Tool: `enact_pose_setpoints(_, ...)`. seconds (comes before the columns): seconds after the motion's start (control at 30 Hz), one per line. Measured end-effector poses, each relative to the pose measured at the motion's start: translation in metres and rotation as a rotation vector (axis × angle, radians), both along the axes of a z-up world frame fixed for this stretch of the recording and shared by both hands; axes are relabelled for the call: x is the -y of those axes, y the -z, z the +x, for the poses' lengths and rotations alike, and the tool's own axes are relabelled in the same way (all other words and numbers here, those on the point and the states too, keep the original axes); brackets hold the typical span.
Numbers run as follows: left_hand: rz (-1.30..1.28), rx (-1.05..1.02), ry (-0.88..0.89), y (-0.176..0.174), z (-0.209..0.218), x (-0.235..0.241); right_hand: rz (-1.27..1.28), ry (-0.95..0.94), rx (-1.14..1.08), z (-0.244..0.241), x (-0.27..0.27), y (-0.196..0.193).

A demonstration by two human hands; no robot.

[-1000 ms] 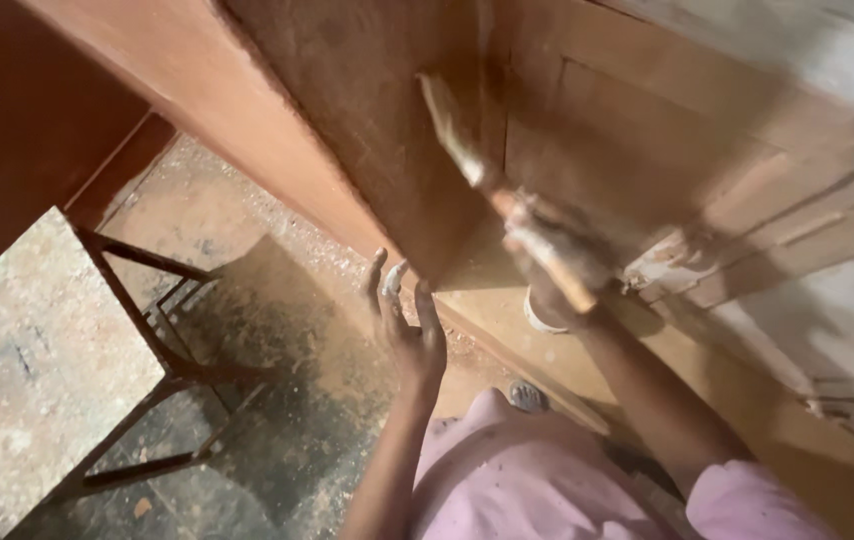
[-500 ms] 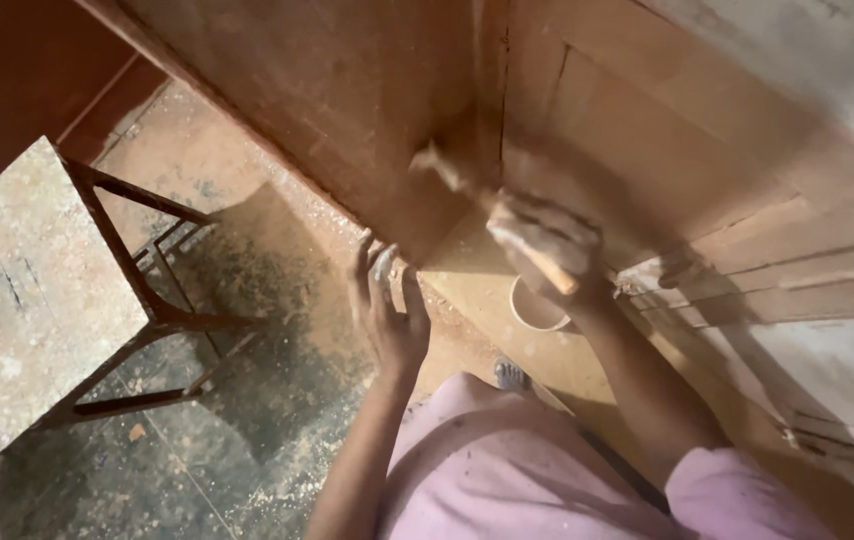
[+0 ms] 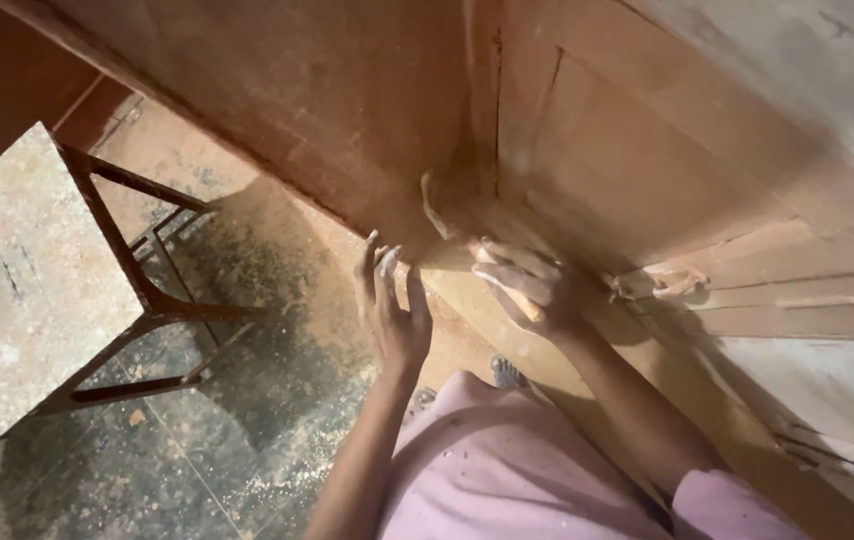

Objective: The person paints a wooden door and adjacent wall using a paintbrush and a small container of light-colored paint. They repeatedly dip the brush and apply paint to the door panels and the wall edge, working methodically from top to bottom.

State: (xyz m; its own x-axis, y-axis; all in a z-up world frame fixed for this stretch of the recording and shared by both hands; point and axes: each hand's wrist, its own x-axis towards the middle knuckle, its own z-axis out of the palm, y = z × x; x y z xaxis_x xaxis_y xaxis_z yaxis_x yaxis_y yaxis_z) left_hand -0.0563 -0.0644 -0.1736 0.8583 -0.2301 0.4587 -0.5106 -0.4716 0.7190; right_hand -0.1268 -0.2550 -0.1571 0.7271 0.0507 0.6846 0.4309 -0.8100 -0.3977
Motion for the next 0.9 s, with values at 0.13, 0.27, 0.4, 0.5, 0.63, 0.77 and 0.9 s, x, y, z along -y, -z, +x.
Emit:
enact_pose_setpoints(0.13, 0.010, -0.017, 0.014, 0.006, -0.005, 0.002, 0.060, 0.061, 0.047, 0.000, 0.013, -0.006)
enact_pose_setpoints(0.27, 0.013, -0.060, 0.067, 0.007, -0.008, 0.005, 0.200, 0.194, 0.181, 0.012, 0.014, -0.014)
enact_pose_setpoints(0.4, -0.003, -0.090, 0.066, 0.009, -0.014, 0.000, 0.287, 0.277, 0.244, 0.013, 0.001, -0.008)
enact_pose_setpoints(0.5, 0.004, -0.078, 0.072, 0.012, -0.017, -0.005, 0.474, 0.174, 0.255, 0.022, -0.013, 0.009)
enact_pose_setpoints(0.63, 0.002, -0.097, 0.085, 0.014, -0.021, -0.012, 0.365, 0.278, -0.037, 0.011, -0.023, 0.031)
enact_pose_setpoints(0.77, -0.017, -0.144, 0.089, 0.011, -0.022, -0.020, 0.259, 0.265, -0.018, 0.002, -0.019, 0.030)
enact_pose_setpoints(0.9, -0.122, -0.003, 0.015, 0.005, -0.025, -0.031, 0.435, 0.177, 0.066, -0.009, -0.027, 0.005)
